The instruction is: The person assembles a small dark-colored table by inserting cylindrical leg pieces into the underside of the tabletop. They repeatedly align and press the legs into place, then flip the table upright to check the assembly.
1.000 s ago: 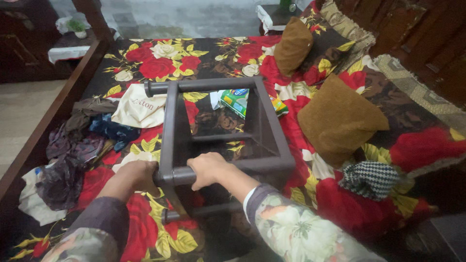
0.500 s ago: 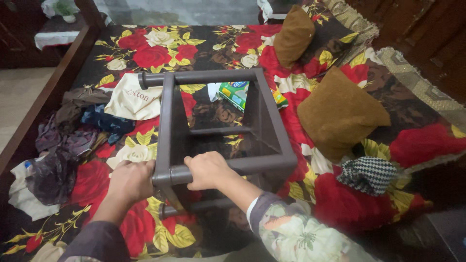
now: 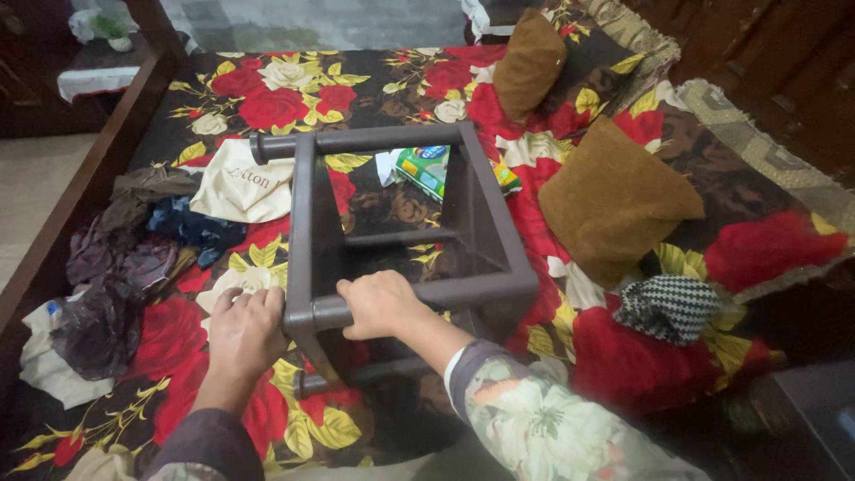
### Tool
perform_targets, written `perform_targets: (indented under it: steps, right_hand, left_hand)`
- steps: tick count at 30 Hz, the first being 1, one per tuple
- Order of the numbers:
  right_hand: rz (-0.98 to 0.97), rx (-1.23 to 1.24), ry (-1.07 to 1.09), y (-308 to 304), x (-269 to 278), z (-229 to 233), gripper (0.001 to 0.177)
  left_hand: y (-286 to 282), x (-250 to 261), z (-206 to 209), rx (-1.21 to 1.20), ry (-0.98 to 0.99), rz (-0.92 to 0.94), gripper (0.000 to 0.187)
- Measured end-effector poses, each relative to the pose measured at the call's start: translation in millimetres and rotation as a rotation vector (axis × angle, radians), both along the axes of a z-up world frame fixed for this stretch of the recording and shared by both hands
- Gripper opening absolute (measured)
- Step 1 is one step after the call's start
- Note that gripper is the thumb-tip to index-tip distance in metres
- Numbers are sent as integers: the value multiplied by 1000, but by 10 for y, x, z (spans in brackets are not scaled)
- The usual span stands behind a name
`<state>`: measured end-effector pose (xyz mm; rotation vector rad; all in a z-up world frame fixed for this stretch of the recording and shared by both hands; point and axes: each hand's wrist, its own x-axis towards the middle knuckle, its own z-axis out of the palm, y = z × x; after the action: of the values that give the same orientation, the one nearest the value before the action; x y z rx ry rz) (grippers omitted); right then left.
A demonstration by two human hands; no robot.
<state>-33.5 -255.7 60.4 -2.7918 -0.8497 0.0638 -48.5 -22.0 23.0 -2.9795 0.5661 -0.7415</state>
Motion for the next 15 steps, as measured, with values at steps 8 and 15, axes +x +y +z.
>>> perform_targets:
  steps: [8, 15]
  right_hand:
    - [34, 48, -315, -13, -105, -168, 55]
    - [73, 72, -695, -82, -151, -312, 54]
  left_hand:
    - [28, 371, 189, 124, 550, 48, 54]
    - [-54, 606, 397, 255, 913, 91, 50]
